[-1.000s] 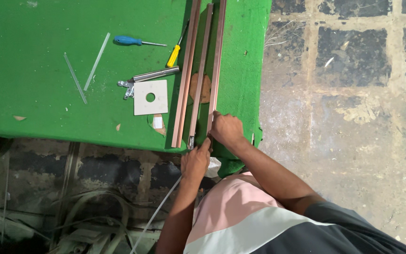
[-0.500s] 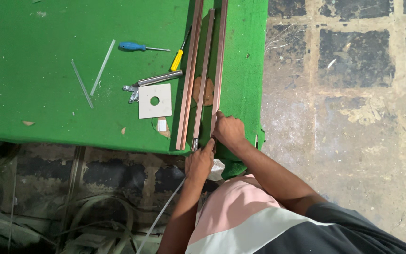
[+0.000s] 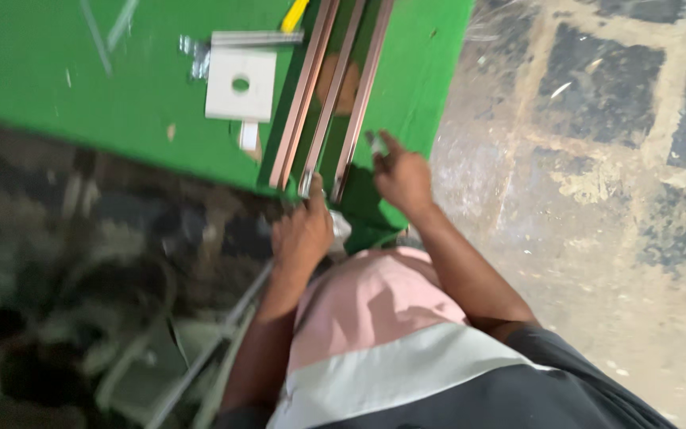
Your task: The person assembles metal frame components on a green workbench. They insert a long plastic strip into a metal profile, then use a utility knife to trim the strip flush with the profile's end. The person repeats this process for several metal profiles.
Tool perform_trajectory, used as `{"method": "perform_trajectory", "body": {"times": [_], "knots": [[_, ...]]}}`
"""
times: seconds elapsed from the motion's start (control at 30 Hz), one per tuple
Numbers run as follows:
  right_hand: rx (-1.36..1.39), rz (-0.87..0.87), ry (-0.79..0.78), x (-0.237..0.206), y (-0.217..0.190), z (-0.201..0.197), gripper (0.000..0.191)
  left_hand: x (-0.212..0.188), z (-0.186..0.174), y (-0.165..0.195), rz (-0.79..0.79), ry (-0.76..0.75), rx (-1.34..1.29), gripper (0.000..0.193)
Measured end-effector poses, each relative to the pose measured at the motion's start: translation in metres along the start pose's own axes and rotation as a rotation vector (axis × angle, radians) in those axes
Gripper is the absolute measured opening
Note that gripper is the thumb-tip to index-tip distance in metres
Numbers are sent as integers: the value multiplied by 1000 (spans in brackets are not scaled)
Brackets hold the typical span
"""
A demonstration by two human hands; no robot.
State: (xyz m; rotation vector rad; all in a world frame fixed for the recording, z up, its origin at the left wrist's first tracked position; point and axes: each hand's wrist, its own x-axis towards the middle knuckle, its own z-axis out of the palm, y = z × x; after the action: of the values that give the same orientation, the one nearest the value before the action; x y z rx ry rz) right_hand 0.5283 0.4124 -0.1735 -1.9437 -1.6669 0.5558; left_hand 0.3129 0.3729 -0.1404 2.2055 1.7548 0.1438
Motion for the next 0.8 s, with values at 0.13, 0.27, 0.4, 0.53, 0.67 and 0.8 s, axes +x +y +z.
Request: {"method": "perform_trajectory", "body": {"times": [0.13,0.27,0.4,0.53,0.67,0.8], "knots": [[462,56,-112,-31,30,-14,43,-33,-14,-23,-148,129,-97,34],[610,216,-172,-45,41,-13,43,-44,-9,-50,-305,174,-81,20],[622,175,-205,-44,37,-7,43,-30,10,-66,-408,164,-142,21],[592,117,-233,-38,30,-4,44,-16,27,-71,-432,236,-177,23],[610,100,-225,-36,29,2,44,-11,35,-71,-455,207,-186,24],[652,100,-223,-38,32,6,43,-4,38,-68,-485,207,-199,25]]}}
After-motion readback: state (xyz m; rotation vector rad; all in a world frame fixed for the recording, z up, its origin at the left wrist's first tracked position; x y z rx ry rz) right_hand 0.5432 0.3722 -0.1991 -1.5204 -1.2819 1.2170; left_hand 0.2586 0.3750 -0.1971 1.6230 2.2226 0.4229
